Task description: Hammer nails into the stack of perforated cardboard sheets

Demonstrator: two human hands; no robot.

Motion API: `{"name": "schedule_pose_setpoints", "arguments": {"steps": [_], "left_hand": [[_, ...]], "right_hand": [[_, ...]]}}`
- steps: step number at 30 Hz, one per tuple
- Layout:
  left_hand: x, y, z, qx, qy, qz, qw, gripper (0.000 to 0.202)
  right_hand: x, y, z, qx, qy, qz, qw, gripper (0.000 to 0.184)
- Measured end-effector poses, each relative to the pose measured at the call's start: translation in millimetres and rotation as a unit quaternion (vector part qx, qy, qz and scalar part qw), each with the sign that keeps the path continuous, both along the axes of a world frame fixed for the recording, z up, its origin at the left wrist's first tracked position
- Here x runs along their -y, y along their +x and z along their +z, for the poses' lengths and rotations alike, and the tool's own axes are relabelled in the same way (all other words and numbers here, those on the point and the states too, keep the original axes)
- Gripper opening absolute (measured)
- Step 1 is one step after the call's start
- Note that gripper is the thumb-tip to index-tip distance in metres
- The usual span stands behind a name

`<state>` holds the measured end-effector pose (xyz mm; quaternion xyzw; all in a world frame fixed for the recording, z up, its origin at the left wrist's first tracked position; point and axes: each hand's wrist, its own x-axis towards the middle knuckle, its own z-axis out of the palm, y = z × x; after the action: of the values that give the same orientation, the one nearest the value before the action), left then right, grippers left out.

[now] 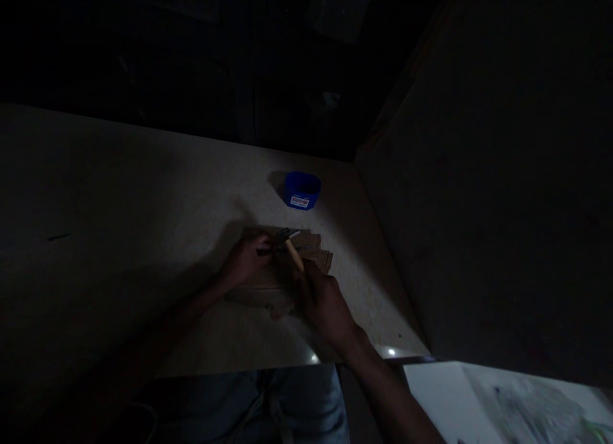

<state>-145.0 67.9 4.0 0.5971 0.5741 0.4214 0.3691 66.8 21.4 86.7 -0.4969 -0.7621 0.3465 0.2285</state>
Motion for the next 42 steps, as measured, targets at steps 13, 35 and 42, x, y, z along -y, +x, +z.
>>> {"name": "schedule_pose_setpoints", "arguments": {"steps": [13,35,42], "left_hand": [[-1,1,-4.9,0.008,0.014,-0.026,1.0,0.022],[-7,-1,-16.2,-0.091,0.057,-0.028,0.994,0.02],[11,-13,7.6,-0.13,0.141,-0.042,0.981,0.038]], "right_hand": [[8,5,-8.4,-0.061,-0.047,-0.033,0.996,0.035],[62,21,-60.5,-0.242,-0.114,-0.281,0.922,0.043],[73,28,-63.0,-0.251,-0.133,-0.292,0.913,0.047]]}}
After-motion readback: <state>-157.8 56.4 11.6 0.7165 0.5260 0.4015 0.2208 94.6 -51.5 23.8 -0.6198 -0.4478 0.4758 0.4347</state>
